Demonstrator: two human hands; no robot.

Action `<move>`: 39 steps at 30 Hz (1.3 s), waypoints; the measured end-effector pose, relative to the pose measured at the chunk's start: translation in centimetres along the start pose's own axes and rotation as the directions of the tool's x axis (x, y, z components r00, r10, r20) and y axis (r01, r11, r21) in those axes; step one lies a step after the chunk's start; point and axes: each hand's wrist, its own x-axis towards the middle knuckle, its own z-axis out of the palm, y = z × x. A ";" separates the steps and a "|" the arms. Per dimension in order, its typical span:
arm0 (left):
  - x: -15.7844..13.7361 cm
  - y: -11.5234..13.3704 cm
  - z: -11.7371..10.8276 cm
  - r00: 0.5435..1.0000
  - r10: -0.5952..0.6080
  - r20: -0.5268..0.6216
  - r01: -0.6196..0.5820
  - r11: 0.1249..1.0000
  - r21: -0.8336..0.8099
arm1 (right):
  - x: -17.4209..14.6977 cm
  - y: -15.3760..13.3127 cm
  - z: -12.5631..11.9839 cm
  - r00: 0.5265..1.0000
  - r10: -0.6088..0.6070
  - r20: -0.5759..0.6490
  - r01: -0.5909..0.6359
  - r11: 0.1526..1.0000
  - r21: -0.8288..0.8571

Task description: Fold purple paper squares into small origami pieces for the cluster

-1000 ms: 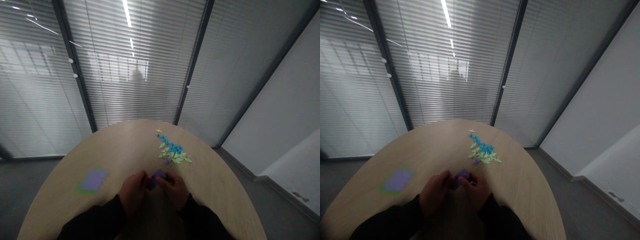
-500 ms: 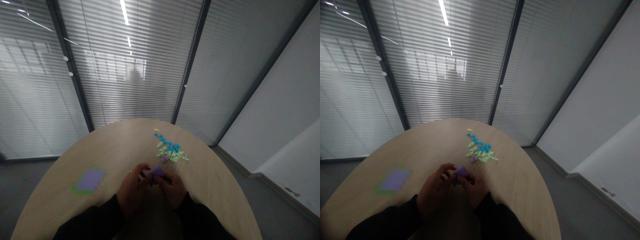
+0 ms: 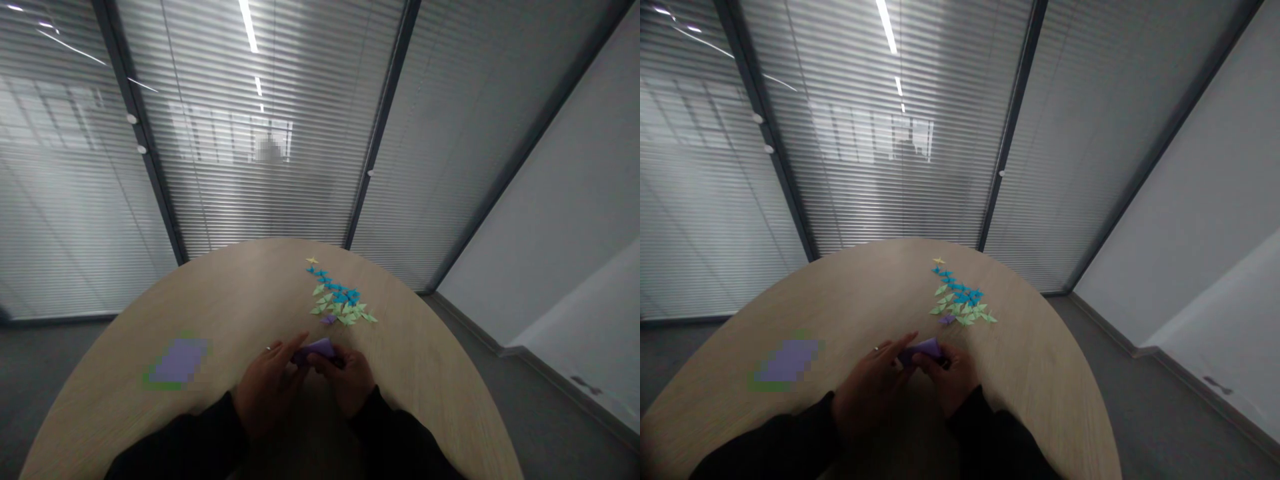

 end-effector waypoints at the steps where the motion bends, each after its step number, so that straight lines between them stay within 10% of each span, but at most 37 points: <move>1: 0.0 -0.2 0.1 1.000 0.011 0.011 -0.011 1.000 -0.001 | 0.0 -0.1 0.0 1.000 -0.004 -0.003 0.004 1.000 -0.006; 30: 0.6 0.6 -1.8 0.982 -0.053 0.183 0.094 0.970 -0.223 | -0.1 -0.1 -0.5 0.983 0.031 0.183 -0.047 0.995 0.085; 39: 0.9 0.0 -1.5 0.972 -0.205 0.117 0.236 0.863 -0.446 | 0.1 -0.7 0.2 0.993 -0.106 -0.044 0.111 0.981 0.156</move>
